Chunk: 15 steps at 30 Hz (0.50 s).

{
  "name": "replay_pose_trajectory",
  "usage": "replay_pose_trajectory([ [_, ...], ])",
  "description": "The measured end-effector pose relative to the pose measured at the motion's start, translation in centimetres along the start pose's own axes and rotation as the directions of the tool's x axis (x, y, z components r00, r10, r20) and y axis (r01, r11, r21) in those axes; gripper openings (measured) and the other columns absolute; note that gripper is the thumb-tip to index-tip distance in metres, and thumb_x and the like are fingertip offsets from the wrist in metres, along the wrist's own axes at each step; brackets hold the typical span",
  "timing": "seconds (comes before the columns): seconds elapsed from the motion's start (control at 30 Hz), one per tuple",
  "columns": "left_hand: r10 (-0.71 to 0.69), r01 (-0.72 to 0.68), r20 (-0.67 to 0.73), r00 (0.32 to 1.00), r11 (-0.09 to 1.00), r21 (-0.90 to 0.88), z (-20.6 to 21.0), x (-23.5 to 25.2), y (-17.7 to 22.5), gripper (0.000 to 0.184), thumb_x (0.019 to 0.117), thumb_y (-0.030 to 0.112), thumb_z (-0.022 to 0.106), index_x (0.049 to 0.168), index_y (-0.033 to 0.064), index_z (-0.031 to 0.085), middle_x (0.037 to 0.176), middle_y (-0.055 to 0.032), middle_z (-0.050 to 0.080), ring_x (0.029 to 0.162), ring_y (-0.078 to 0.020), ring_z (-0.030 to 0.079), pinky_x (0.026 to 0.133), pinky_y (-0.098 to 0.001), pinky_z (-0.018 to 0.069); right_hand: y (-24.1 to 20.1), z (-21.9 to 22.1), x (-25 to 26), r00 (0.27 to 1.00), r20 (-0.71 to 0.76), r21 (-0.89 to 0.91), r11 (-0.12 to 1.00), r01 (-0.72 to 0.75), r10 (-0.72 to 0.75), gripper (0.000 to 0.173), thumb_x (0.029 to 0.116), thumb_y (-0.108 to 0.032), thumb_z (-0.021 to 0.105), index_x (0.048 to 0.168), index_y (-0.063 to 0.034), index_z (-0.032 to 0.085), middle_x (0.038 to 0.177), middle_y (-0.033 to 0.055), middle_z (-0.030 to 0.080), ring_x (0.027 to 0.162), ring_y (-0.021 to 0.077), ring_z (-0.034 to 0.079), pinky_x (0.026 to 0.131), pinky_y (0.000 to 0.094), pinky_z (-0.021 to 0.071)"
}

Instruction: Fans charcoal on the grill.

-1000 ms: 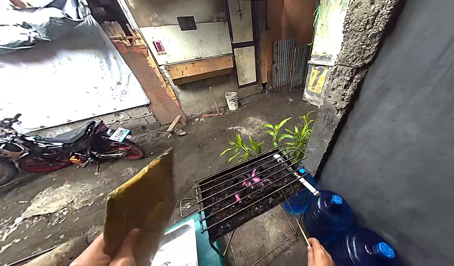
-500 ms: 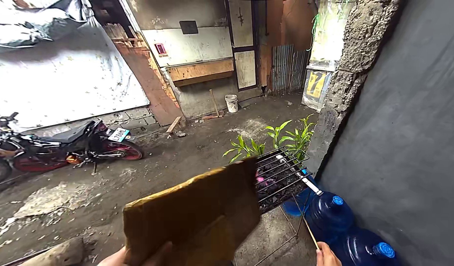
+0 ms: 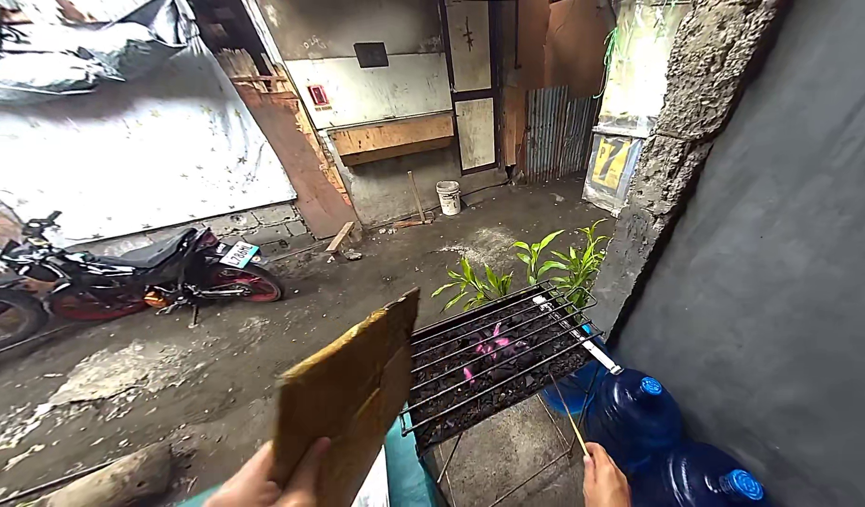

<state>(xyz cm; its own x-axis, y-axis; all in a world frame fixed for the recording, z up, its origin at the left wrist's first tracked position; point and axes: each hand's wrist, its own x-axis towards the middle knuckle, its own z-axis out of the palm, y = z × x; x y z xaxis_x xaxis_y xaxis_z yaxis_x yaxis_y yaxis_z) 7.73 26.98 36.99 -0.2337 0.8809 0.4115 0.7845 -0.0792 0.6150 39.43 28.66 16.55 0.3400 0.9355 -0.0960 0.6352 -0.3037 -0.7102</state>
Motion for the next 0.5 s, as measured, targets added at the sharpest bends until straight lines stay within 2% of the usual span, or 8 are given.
replay_pose_trajectory([
  [0.03,0.019,-0.02,0.026,0.999,1.0,0.015,0.5,-0.3,0.8,0.023,0.0928,0.003,0.064,0.102,-0.0174,0.068,0.093,-0.0286,0.072,0.087,-0.0294,0.073,0.084,-0.0467,0.0569,-0.3,0.3,0.4,1.0,0.009,0.013,1.0,0.01,-0.01,0.03,0.1012,0.002,0.047,0.123,0.0154,0.062,0.114,0.0353,0.067,0.106,0.0495,0.067,0.096,0.0592,0.0505],
  [0.07,0.028,-0.027,0.054,0.998,0.999,-0.024,0.8,-0.5,1.2,0.02,0.0913,0.002,0.065,0.1,-0.0151,0.069,0.09,-0.024,0.073,0.086,-0.0236,0.073,0.083,-0.0421,0.0576,-0.6,0.6,0.6,0.999,0.008,0.024,0.999,0.031,-0.031,0.03,0.101,0.002,0.048,0.123,0.0153,0.063,0.114,0.0349,0.067,0.105,0.0487,0.068,0.096,0.0587,0.0508],
  [0.13,-0.003,0.031,0.122,0.993,0.972,-0.234,0.8,-0.5,1.0,0.011,0.0866,-0.002,0.067,0.096,-0.007,0.068,0.087,-0.0027,0.074,0.084,-0.0006,0.07,0.082,-0.0241,0.0587,-0.8,0.5,0.6,0.997,-0.011,0.042,0.996,0.074,-0.073,0.029,0.1002,0.003,0.048,0.122,0.0163,0.063,0.113,0.0356,0.067,0.104,0.0494,0.068,0.095,0.0595,0.0513],
  [0.2,-0.057,0.123,0.168,0.984,0.903,-0.412,0.4,-0.2,0.3,0.016,0.0849,-0.008,0.066,0.098,0.0014,0.065,0.086,0.0115,0.074,0.084,0.0064,0.069,0.082,-0.0209,0.0605,-0.2,0.2,0.3,0.996,-0.02,0.046,0.995,0.093,-0.092,0.029,0.0995,0.004,0.048,0.12,0.017,0.063,0.112,0.0364,0.067,0.102,0.0509,0.068,0.094,0.0611,0.0513],
  [0.27,-0.102,0.134,0.106,0.989,0.923,-0.361,0.2,-0.1,-0.1,0.014,0.0866,-0.006,0.066,0.1,-0.0022,0.064,0.087,0.0084,0.073,0.084,0.006,0.069,0.081,-0.0209,0.06,0.6,0.3,0.2,0.995,-0.021,0.057,0.994,0.097,-0.095,0.029,0.0993,0.004,0.048,0.12,0.0169,0.063,0.11,0.0359,0.068,0.101,0.0509,0.068,0.093,0.0612,0.0512],
  [0.37,-0.087,0.092,0.051,0.995,0.991,-0.102,0.3,0.0,0.3,0.02,0.091,0.002,0.065,0.103,-0.0144,0.067,0.092,-0.0161,0.072,0.085,-0.0061,0.069,0.083,-0.0284,0.0561,1.2,0.7,0.4,0.994,-0.015,0.069,0.992,0.108,-0.108,0.028,0.0992,0.004,0.049,0.12,0.0156,0.064,0.109,0.0348,0.068,0.099,0.0496,0.069,0.092,0.0609,0.0518],
  [0.4,-0.058,0.064,0.062,0.996,0.994,-0.088,0.2,0.0,0.5,0.02,0.0904,0.002,0.066,0.102,-0.0144,0.067,0.091,-0.0174,0.073,0.085,-0.0073,0.07,0.082,-0.0293,0.0563,1.2,0.6,0.4,0.994,-0.004,0.069,0.992,0.107,-0.107,0.029,0.0993,0.004,0.049,0.121,0.0153,0.064,0.11,0.0347,0.068,0.1,0.0496,0.069,0.092,0.0612,0.0516],
  [0.5,-0.049,0.083,0.106,0.993,0.936,-0.341,-0.2,-0.2,0.2,0.014,0.0852,-0.006,0.068,0.098,-0.0003,0.066,0.086,0.0081,0.074,0.084,0.0043,0.07,0.081,-0.022,0.0603,1.5,0.2,0.0,0.994,-0.028,0.062,0.992,0.108,-0.107,0.029,0.0994,0.004,0.049,0.121,0.0168,0.063,0.111,0.0361,0.067,0.101,0.0506,0.068,0.093,0.0617,0.0512],
])
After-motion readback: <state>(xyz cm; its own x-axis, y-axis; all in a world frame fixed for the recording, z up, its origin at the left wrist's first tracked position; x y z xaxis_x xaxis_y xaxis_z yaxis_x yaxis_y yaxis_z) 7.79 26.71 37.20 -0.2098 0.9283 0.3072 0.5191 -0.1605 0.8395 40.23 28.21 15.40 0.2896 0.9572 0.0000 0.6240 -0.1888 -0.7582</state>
